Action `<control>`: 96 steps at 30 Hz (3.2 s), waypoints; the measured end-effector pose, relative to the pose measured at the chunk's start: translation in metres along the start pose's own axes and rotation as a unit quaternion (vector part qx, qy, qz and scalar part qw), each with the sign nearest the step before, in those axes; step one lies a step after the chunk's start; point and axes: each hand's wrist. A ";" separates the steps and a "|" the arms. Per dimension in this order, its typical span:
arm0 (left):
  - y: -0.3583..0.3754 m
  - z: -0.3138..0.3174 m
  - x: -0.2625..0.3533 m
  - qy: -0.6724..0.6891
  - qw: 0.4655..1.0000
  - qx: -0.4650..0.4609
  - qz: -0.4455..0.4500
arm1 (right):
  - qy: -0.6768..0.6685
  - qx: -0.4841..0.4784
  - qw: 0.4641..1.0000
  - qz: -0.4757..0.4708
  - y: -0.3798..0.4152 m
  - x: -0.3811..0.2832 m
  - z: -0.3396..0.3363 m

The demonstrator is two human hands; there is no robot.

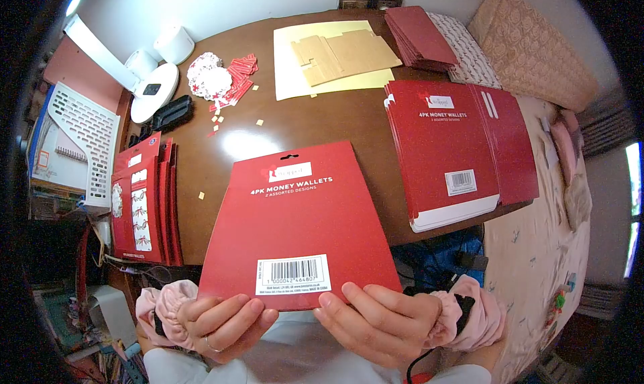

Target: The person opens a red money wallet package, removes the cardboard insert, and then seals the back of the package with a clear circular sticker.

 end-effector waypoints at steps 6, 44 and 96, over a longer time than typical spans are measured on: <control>-0.005 -0.004 -0.002 0.033 0.999 -0.010 0.001 | -0.001 0.026 1.000 0.001 0.000 0.001 0.004; -0.001 -0.003 0.013 -0.047 0.998 -0.038 -0.035 | 0.022 -0.038 0.999 -0.005 -0.003 -0.004 -0.004; -0.049 -0.025 -0.010 0.206 0.928 -0.272 -0.148 | 0.018 -0.047 0.997 -0.054 0.001 -0.001 0.002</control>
Point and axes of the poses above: each hand's wrist, its own y-axis away from the middle knuckle, its own z-axis out of the palm, x = y × z, and after that the axes turned 8 degrees about -z, right-handed
